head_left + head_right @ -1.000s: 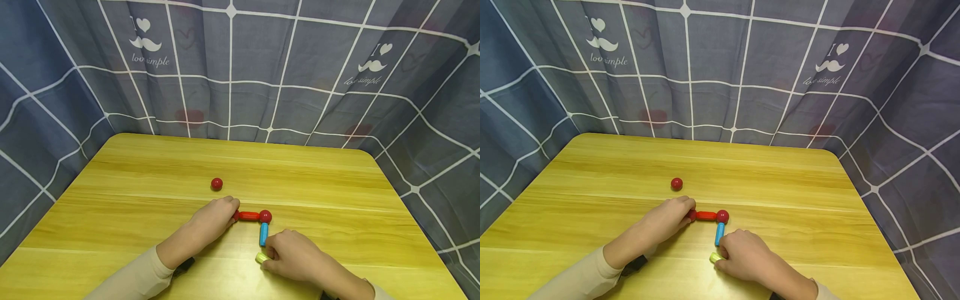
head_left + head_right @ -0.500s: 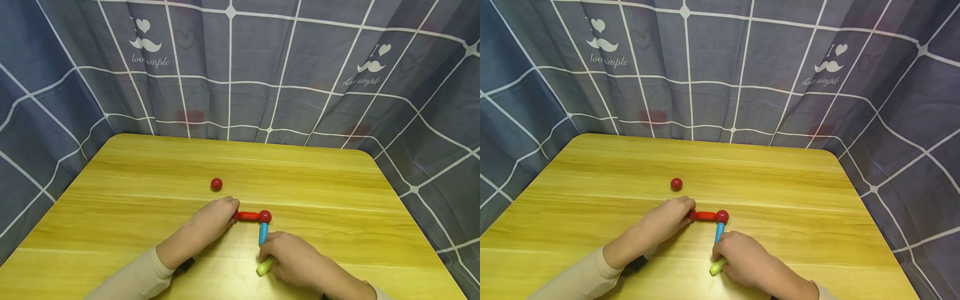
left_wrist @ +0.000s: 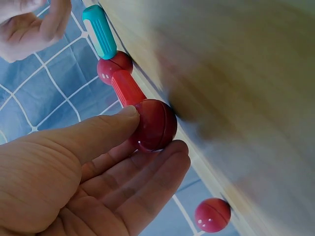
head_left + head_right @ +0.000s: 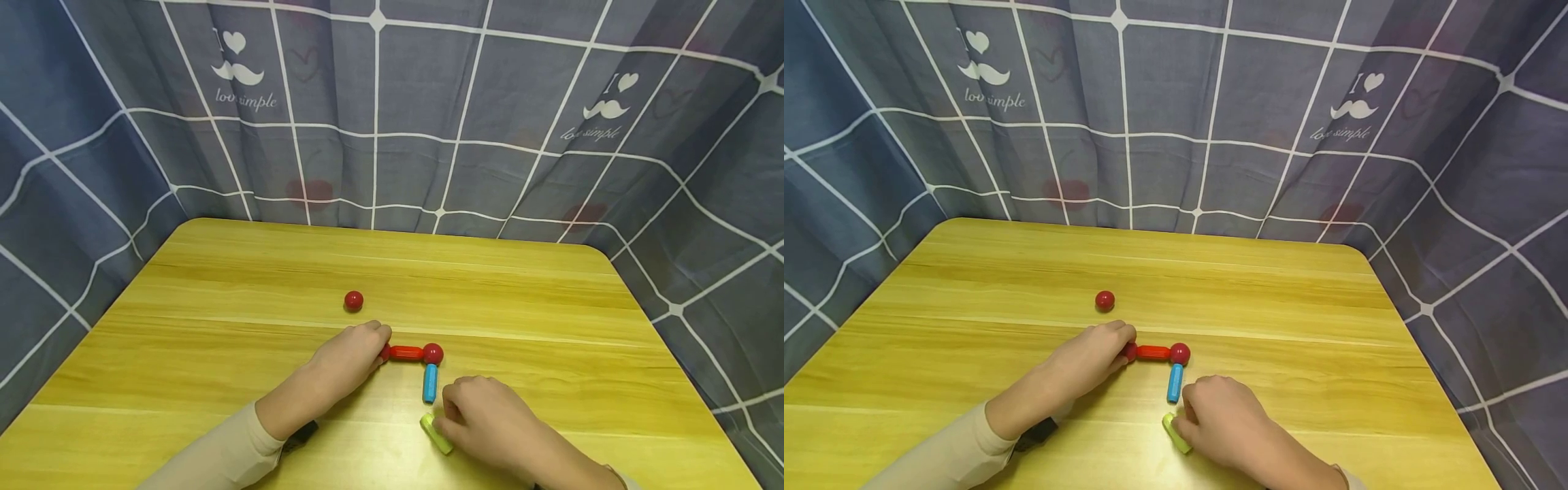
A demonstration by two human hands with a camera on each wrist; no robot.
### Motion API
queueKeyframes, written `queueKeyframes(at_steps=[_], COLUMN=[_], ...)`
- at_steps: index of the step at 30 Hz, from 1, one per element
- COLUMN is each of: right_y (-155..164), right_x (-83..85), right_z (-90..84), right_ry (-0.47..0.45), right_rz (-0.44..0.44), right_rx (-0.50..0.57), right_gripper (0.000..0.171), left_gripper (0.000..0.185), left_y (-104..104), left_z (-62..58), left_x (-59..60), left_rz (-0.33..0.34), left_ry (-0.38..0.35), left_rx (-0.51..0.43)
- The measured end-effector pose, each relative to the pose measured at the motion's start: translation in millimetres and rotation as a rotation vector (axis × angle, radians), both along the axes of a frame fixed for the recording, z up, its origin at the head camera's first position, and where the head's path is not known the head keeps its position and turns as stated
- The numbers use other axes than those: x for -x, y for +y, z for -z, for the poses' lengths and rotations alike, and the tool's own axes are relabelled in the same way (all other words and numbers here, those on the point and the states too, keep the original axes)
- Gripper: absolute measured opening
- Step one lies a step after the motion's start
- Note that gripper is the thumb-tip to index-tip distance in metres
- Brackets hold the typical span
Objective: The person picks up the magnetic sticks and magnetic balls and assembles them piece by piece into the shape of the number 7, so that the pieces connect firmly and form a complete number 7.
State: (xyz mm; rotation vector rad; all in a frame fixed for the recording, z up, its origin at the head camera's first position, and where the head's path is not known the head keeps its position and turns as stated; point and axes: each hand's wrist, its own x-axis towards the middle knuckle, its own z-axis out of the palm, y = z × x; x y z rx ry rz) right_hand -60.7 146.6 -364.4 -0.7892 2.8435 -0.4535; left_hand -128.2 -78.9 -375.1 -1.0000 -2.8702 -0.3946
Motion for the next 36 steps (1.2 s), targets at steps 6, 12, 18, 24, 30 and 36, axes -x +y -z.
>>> queueKeyframes(at_steps=[6, 12, 18, 24, 30, 36], right_y=[0.7, -4.3, -9.0, -10.0, -9.4, -9.4], right_x=[-2.7, -1.4, 0.4, 2.6, 3.3, 4.8], right_z=[7.2, 11.4, 13.8, 15.0, 14.9, 13.9], right_ry=[-0.058, -0.075, -0.083, -0.112, -0.131, -0.172], right_rz=[0.01, -0.006, 0.036, 0.085, 0.087, 0.085], right_rx=[0.005, 0.009, 0.022, 0.031, 0.044, 0.061], right_gripper=[0.037, 0.042, 0.048, 0.049, 0.049, 0.047], left_gripper=[0.013, 0.013, 0.012, 0.013, 0.014, 0.016], left_y=[0.0, -0.3, -0.1, 0.1, 0.9, 2.8], left_z=[0.3, -0.2, 0.0, -0.7, -1.3, -1.0], left_x=[0.1, -0.1, 0.5, 0.6, 0.2, -0.5], left_rz=[0.001, -0.008, -0.009, -0.001, -0.002, 0.0], left_ry=[0.002, -0.007, -0.01, -0.009, -0.017, -0.041], left_rx=[0.002, 0.01, 0.012, 0.01, 0.01, 0.011])
